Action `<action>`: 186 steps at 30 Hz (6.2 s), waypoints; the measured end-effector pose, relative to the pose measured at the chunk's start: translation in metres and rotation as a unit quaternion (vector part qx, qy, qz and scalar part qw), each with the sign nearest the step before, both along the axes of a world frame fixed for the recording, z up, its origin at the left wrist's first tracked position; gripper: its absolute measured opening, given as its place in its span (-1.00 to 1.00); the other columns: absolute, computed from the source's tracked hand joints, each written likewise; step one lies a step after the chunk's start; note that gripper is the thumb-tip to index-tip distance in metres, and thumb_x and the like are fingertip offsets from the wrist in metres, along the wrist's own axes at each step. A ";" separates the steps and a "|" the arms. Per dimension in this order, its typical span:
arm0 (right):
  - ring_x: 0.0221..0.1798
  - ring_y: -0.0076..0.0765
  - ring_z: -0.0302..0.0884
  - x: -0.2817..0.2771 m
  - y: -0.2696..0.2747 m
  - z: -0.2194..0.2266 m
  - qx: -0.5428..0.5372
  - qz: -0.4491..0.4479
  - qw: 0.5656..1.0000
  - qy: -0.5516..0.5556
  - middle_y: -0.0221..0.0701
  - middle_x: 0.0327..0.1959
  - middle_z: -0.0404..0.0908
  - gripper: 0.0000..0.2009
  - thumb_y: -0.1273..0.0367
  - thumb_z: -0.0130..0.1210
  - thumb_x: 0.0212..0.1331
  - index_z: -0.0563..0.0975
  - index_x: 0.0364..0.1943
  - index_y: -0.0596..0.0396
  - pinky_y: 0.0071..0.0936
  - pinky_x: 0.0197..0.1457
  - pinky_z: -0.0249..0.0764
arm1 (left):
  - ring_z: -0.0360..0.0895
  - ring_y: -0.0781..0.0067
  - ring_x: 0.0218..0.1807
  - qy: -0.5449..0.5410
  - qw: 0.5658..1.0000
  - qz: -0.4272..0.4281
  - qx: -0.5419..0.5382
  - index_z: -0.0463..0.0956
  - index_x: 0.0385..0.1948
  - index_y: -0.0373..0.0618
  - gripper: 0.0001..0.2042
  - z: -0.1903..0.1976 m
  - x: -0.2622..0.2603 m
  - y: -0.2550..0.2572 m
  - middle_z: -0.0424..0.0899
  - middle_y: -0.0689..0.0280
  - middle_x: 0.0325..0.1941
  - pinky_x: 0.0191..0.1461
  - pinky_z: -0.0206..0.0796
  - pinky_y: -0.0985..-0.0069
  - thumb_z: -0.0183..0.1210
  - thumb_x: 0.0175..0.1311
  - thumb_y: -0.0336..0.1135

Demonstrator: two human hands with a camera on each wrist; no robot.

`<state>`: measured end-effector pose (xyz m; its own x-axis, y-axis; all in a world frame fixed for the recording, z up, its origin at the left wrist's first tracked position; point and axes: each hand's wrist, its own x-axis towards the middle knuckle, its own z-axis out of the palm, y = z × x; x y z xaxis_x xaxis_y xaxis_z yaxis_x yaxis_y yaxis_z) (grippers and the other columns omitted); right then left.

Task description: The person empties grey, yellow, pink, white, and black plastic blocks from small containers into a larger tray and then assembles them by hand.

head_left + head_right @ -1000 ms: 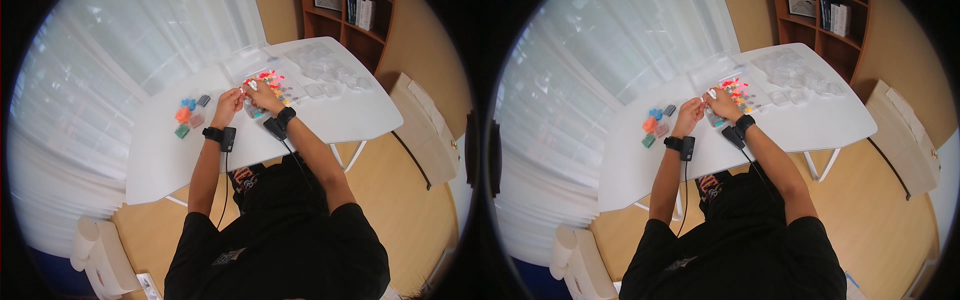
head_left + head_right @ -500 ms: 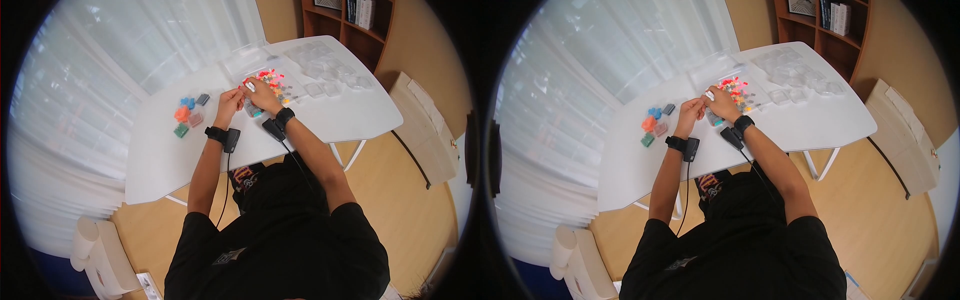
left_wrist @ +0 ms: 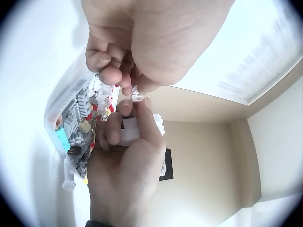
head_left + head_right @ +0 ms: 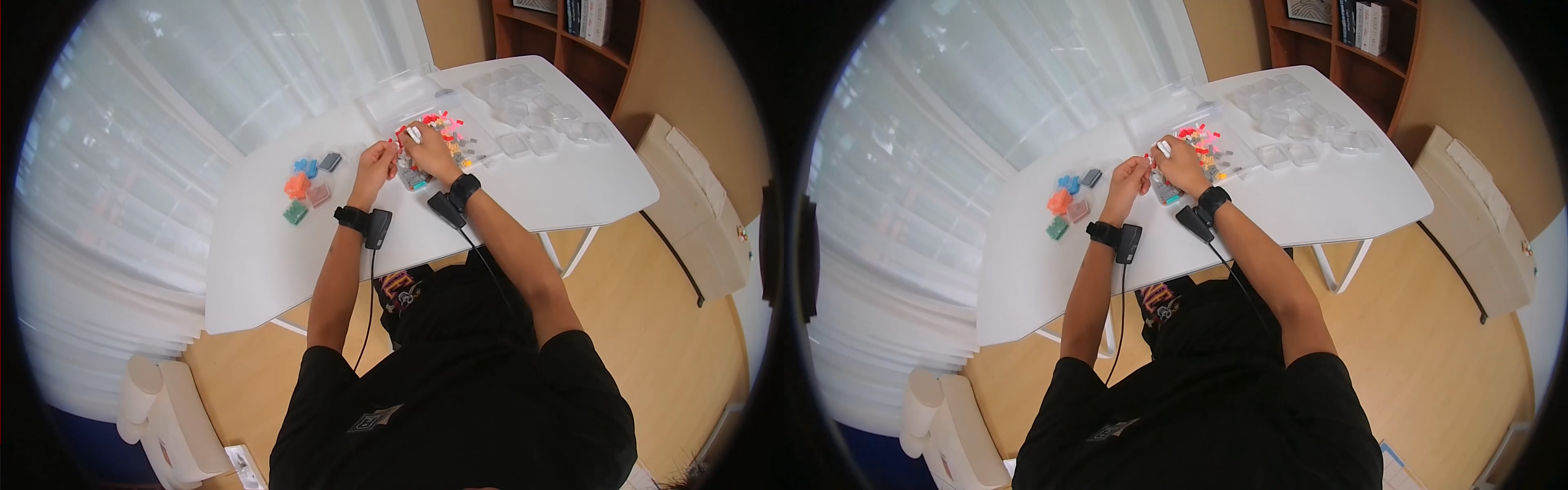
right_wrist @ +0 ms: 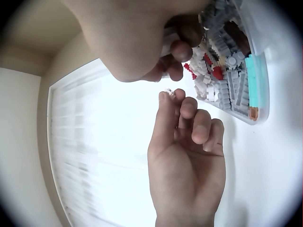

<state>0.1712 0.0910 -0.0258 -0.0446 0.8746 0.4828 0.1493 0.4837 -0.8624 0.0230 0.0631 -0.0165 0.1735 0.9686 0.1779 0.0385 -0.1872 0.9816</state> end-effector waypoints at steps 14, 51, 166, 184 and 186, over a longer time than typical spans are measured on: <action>-0.38 0.00 0.54 0.004 -0.008 0.009 0.008 -0.018 0.999 -0.038 -0.08 -0.49 0.57 -0.62 0.10 0.05 0.19 0.53 -0.37 0.21 -0.23 -0.26 0.40 | 0.30 0.76 -0.64 0.026 0.999 0.004 0.030 0.47 -0.17 -0.25 -0.83 -0.001 0.000 0.001 0.52 0.44 -0.50 -0.60 0.07 0.76 0.13 0.23 -0.44; -0.41 -0.14 0.56 0.001 -0.009 0.006 -0.022 0.068 0.996 -0.060 -0.20 -0.55 0.59 -0.58 0.06 0.00 0.22 0.58 -0.41 0.19 -0.32 -0.30 0.40 | 0.25 0.73 -0.60 -0.008 0.997 -0.075 0.017 0.50 -0.18 -0.25 -0.73 0.006 -0.007 0.000 0.43 0.45 -0.52 -0.51 0.07 0.74 -0.09 0.42 -0.24; -0.32 0.00 0.55 0.000 -0.011 0.009 0.024 -0.031 0.998 -0.052 -0.12 -0.46 0.59 -0.71 0.20 -0.01 0.20 0.53 -0.36 0.18 -0.23 -0.22 0.41 | 0.15 0.73 -0.61 -0.123 0.991 -0.035 -0.049 0.35 -0.23 -0.10 -0.90 0.003 -0.005 -0.001 0.38 0.40 -0.51 -0.54 0.03 0.74 0.01 0.37 -0.32; -0.42 -0.15 0.55 -0.002 -0.002 0.001 0.009 0.079 0.997 -0.024 -0.14 -0.52 0.57 -0.73 0.24 -0.01 0.21 0.51 -0.36 0.22 -0.32 -0.30 0.40 | 0.11 0.72 -0.67 -0.108 0.990 -0.075 -0.045 0.29 -0.27 -0.08 -0.78 0.002 0.000 -0.001 0.30 0.42 -0.57 -0.57 -0.02 0.71 -0.16 0.47 -0.14; -0.42 -0.16 0.56 -0.002 -0.002 0.000 0.009 0.089 0.996 -0.026 -0.14 -0.51 0.57 -0.73 0.25 -0.02 0.21 0.52 -0.34 0.22 -0.34 -0.29 0.41 | 0.12 0.72 -0.67 -0.116 0.988 -0.084 -0.053 0.29 -0.29 -0.09 -0.77 0.002 -0.001 -0.001 0.30 0.42 -0.57 -0.57 -0.01 0.70 -0.16 0.47 -0.13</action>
<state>0.1692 0.0890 -0.0258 -0.2239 0.8421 0.4907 0.1035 0.5212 -0.8472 0.0219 0.0622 -0.0146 0.2999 0.9449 0.1309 -0.2130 -0.0674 0.9747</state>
